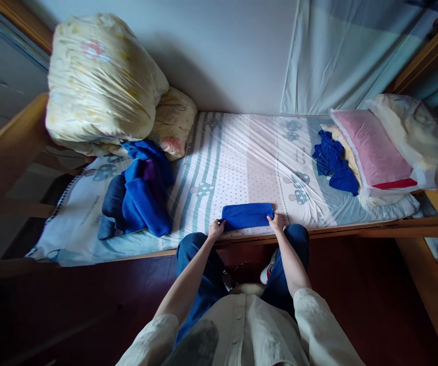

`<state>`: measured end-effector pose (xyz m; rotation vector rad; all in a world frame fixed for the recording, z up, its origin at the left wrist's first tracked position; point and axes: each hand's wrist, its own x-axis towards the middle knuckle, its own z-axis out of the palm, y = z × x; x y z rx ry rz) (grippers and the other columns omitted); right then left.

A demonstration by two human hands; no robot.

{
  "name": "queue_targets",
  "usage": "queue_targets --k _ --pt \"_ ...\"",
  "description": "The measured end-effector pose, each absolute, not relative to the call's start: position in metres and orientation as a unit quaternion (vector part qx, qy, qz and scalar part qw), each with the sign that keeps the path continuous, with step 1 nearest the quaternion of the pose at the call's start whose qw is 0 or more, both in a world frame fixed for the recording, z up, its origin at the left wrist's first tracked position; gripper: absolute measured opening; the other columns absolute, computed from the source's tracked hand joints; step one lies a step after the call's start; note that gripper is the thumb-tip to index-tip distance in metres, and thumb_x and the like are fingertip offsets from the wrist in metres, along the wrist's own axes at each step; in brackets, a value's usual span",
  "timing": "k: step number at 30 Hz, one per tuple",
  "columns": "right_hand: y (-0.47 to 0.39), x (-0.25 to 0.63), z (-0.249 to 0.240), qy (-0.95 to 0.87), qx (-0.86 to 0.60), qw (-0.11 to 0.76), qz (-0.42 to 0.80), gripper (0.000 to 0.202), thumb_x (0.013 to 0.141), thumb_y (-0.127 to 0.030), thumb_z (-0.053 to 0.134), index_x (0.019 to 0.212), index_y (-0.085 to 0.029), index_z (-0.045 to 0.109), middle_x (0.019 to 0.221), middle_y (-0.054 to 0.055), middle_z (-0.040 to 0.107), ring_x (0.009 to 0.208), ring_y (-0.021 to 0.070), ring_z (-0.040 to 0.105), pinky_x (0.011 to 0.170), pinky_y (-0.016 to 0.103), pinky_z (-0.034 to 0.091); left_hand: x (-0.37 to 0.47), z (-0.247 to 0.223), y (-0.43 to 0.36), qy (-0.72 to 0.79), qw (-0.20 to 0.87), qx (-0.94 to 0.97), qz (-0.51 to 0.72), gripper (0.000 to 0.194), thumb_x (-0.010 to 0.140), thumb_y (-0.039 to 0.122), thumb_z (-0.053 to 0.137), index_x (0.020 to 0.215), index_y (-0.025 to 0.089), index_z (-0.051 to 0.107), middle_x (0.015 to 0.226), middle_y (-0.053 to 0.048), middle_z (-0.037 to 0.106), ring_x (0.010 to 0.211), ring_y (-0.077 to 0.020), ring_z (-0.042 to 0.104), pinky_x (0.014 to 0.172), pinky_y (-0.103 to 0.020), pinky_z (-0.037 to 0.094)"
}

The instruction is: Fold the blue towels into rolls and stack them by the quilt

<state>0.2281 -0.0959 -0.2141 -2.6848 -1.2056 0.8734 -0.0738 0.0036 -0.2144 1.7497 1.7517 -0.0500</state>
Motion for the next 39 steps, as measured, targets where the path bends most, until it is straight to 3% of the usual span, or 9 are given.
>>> queue_targets --k 4,8,13,18,22,27,39 --pt "-0.104 0.219 -0.205 -0.43 -0.874 0.073 0.216 0.041 0.099 -0.04 0.054 0.133 -0.018 0.061 0.12 0.015 0.073 0.111 0.0274 0.067 0.089 0.034 0.051 -0.075 -0.203 -0.012 0.665 0.291 0.687 0.006 0.043 0.1 0.03 0.046 0.137 0.01 0.055 0.127 -0.02 0.069 0.12 -0.0301 0.065 0.102 -0.04 0.048" --pt "-0.113 0.208 -0.196 -0.571 -0.804 0.129 0.1 0.038 0.1 -0.023 0.047 0.135 -0.02 0.063 0.133 0.015 0.067 0.125 0.0281 0.059 0.106 0.041 0.044 -0.078 -0.202 -0.03 0.55 0.187 0.81 0.077 0.047 0.098 0.026 0.048 0.144 0.014 0.053 0.151 -0.02 0.053 0.139 -0.0329 0.051 0.114 -0.047 0.043" --pt "-0.123 0.196 -0.198 -0.711 -0.691 0.091 0.093 0.046 0.098 -0.021 0.052 0.143 -0.017 0.059 0.145 0.015 0.062 0.135 0.0272 0.053 0.114 0.044 0.039 -0.076 -0.223 -0.04 0.422 0.136 0.895 0.046 0.057 0.095 0.023 0.049 0.151 0.013 0.048 0.159 -0.018 0.047 0.15 -0.031 0.04 0.123 -0.047 0.035" --pt "-0.125 0.194 -0.207 -0.712 -0.695 0.03 0.095 0.061 0.091 -0.008 0.05 0.152 -0.012 0.051 0.154 0.018 0.054 0.146 0.0271 0.046 0.119 0.046 0.036 -0.071 -0.242 -0.032 0.416 0.133 0.899 -0.01 0.071 0.089 0.005 0.038 0.159 0.01 0.036 0.162 -0.019 0.041 0.153 -0.0285 0.036 0.126 -0.049 0.031" --pt "-0.119 0.199 -0.209 -0.702 -0.708 -0.004 0.08 0.063 0.089 0.0 0.043 0.15 -0.012 0.053 0.152 0.019 0.054 0.147 0.0268 0.047 0.12 0.049 0.037 -0.066 -0.244 -0.025 0.424 0.123 0.897 -0.018 0.069 0.091 0.004 0.034 0.16 0.01 0.035 0.16 -0.022 0.044 0.152 -0.0303 0.038 0.125 -0.054 0.031" --pt "-0.115 0.203 -0.209 -0.694 -0.714 -0.025 0.09 0.059 0.091 0.001 0.041 0.146 -0.01 0.056 0.151 0.021 0.055 0.146 0.0269 0.048 0.119 0.05 0.039 -0.065 -0.243 -0.025 0.428 0.126 0.894 -0.037 0.065 0.092 0.003 0.034 0.156 0.01 0.043 0.157 -0.021 0.047 0.149 -0.0302 0.042 0.124 -0.052 0.034" --pt "-0.142 0.186 -0.203 -0.678 -0.725 -0.037 0.112 0.056 0.093 -0.001 0.042 0.144 -0.015 0.06 0.147 0.019 0.059 0.141 0.0273 0.054 0.118 0.049 0.039 -0.08 -0.247 -0.052 0.407 0.12 0.902 -0.079 0.077 0.085 -0.001 0.038 0.161 0.012 0.033 0.158 -0.023 0.046 0.149 -0.0315 0.042 0.124 -0.053 0.032"
